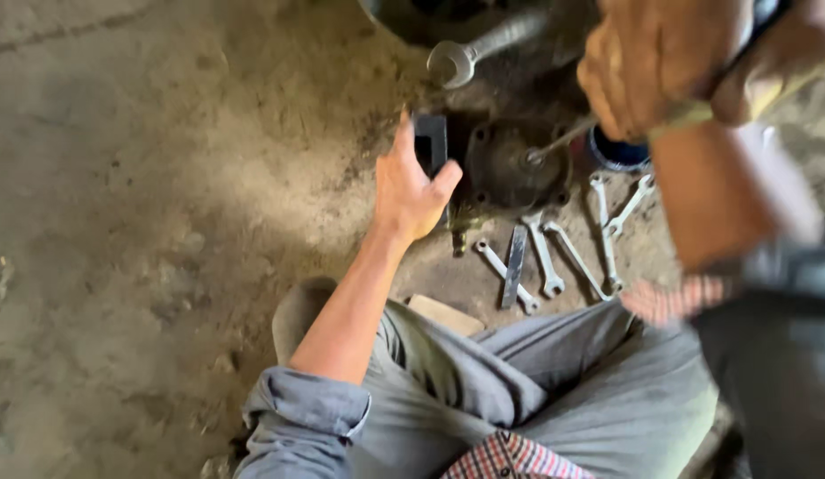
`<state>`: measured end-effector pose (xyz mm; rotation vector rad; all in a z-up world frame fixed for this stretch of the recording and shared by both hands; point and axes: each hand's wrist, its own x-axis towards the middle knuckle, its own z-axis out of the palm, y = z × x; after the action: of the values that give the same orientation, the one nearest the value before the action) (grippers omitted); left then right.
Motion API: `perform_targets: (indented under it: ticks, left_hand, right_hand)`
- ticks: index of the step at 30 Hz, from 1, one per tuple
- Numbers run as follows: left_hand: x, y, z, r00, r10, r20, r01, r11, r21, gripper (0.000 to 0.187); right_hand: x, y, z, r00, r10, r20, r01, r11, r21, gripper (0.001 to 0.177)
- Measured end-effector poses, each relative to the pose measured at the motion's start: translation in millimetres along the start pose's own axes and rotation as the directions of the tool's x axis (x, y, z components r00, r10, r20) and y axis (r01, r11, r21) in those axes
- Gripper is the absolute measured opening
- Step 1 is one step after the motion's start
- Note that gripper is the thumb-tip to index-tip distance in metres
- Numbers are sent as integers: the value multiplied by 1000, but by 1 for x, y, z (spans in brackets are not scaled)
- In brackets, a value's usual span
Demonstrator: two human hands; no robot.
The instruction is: The person disassembles a mechanical component on a workshop floor using wrenches and a screwdriver, handling various bolts and metal parts.
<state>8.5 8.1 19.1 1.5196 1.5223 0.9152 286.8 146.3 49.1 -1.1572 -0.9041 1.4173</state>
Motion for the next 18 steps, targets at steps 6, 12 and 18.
perform_targets:
  ticks: [6,12,18]
  left_hand:
    - [0,-8,4,988,130,-86,-134,990,-38,84]
    - [0,-13,8,982,137,-131,-158,974,-164,72]
    - [2,-21,8,987,147,-68,-160,948,-277,69]
  right_hand:
    - [-189,62,-61,863,239,-446,-146,962,232,21]
    - [-325,93,28,915,307,-260,-303,951,58,13]
    - [-317,97,110,963,269,0,-264,946,188,16]
